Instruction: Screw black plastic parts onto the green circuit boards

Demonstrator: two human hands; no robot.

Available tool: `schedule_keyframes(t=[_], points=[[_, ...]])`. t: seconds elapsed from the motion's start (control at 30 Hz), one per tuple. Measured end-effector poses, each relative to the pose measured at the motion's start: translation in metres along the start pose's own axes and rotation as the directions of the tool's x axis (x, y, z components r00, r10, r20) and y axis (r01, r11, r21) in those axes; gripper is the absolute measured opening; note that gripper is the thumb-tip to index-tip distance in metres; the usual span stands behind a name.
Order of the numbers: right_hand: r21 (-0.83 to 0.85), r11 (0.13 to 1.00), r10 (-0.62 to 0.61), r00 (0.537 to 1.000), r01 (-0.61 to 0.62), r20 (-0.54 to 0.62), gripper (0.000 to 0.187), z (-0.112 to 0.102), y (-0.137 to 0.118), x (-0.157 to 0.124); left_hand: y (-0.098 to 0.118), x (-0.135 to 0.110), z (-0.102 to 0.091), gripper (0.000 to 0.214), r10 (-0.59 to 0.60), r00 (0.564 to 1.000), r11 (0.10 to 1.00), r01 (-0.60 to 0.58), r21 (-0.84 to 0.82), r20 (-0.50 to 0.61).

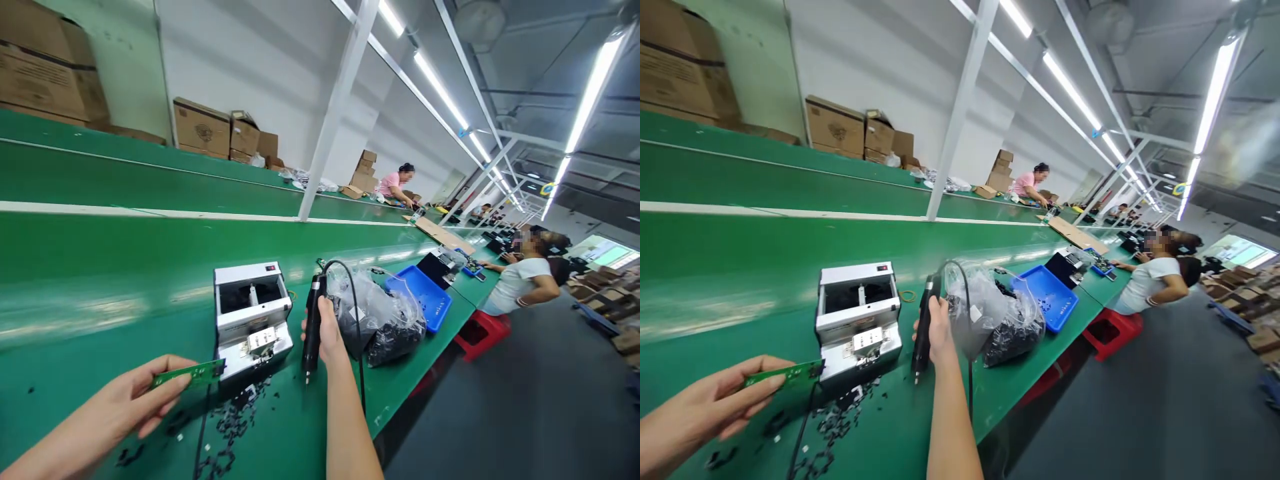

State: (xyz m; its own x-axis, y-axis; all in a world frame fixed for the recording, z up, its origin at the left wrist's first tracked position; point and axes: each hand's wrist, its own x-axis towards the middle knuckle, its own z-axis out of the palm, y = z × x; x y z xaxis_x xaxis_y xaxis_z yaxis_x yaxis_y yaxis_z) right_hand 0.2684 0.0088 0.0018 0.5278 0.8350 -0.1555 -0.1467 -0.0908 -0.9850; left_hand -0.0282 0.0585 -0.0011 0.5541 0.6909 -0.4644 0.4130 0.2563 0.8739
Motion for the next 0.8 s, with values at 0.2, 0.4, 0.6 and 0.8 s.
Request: schedule_keyframes(t=[0.2,0.4,0.6,0.8], points=[[-0.443,0.894,0.054,0.998,-0.064,-0.035,0.035,-0.006,0.019,0.003,0.013,-0.013,0.010,0.051,0.075,0.976,0.993,-0.091,-0.072,-0.205],[-0.774,0.622,-0.094,0.993,0.117,0.075,0.034,-0.015,0.039,0.015,0.002,-0.017,0.016,0.036,0.135,0.972,0.974,-0.167,-0.156,-0.194],[-0.881,0.395,-0.382,0.919,0.261,0.101,0.039,-0.021,0.024,-0.013,0.001,-0.027,0.023,0.030,0.201,0.977,0.970,-0.209,-0.124,-0.070],[-0.687,0.323,-0.506,0.732,0.651,0.456,0.025,-0.009,0.014,-0.061,-0.001,-0.023,0.021,0.027,0.176,0.980,0.966,-0.190,-0.173,-0.093]])
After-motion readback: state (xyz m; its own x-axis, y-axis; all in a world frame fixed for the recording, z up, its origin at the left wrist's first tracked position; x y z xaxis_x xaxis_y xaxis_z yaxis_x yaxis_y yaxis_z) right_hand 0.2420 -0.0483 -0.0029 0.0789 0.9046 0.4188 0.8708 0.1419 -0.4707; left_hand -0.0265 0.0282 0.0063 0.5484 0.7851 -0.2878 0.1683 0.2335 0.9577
